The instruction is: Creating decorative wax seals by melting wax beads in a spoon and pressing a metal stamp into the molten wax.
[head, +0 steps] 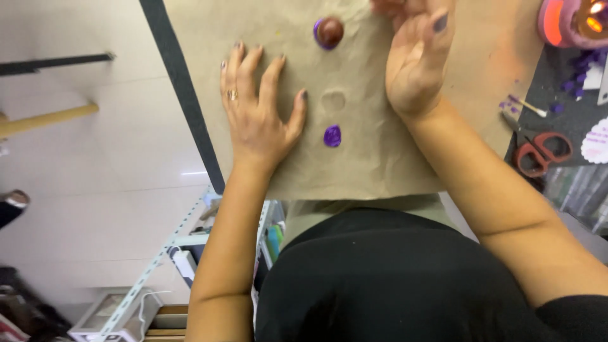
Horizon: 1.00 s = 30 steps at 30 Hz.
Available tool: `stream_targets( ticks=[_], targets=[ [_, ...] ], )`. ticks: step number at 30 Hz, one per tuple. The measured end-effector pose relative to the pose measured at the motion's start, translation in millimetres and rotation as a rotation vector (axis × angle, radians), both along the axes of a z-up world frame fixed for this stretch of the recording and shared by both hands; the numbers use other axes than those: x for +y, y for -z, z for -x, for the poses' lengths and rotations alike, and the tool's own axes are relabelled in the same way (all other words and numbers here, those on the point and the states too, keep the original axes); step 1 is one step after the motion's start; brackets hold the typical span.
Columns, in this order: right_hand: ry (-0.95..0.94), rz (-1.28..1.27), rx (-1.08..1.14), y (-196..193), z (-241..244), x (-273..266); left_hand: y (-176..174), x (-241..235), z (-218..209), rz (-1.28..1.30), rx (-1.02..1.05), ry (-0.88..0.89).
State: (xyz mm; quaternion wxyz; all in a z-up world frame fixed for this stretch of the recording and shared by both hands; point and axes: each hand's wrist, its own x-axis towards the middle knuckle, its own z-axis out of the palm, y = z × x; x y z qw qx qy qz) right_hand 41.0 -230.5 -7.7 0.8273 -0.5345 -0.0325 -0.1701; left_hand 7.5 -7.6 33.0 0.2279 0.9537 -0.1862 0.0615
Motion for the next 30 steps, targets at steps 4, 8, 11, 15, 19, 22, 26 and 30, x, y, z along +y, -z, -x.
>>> stream_targets(
  ticks=[4,8,11,15,19,22,26,30],
  targets=[
    [-0.041,0.098,0.142,-20,5,-3,1,-2,0,-0.034,0.011,-0.020],
    [-0.023,0.071,0.213,-27,2,-3,1,-4,-2,-0.065,0.016,-0.030],
    [-0.039,0.111,0.247,-28,2,-4,2,-4,-3,-0.084,0.014,-0.027],
    [-0.011,0.067,0.292,-22,4,-1,2,-4,-4,-0.105,0.039,-0.023],
    [-0.012,0.141,0.324,-29,2,-2,6,-2,-3,-0.102,0.054,-0.020],
    [-0.017,0.150,0.310,-28,2,-3,5,-2,-4,-0.089,0.061,-0.008],
    [-0.038,0.127,0.365,-27,6,-3,8,-2,-4,-0.086,0.066,-0.004],
    [-0.046,0.120,0.365,-27,5,-2,10,-2,-3,-0.087,0.056,-0.012]
  ],
)
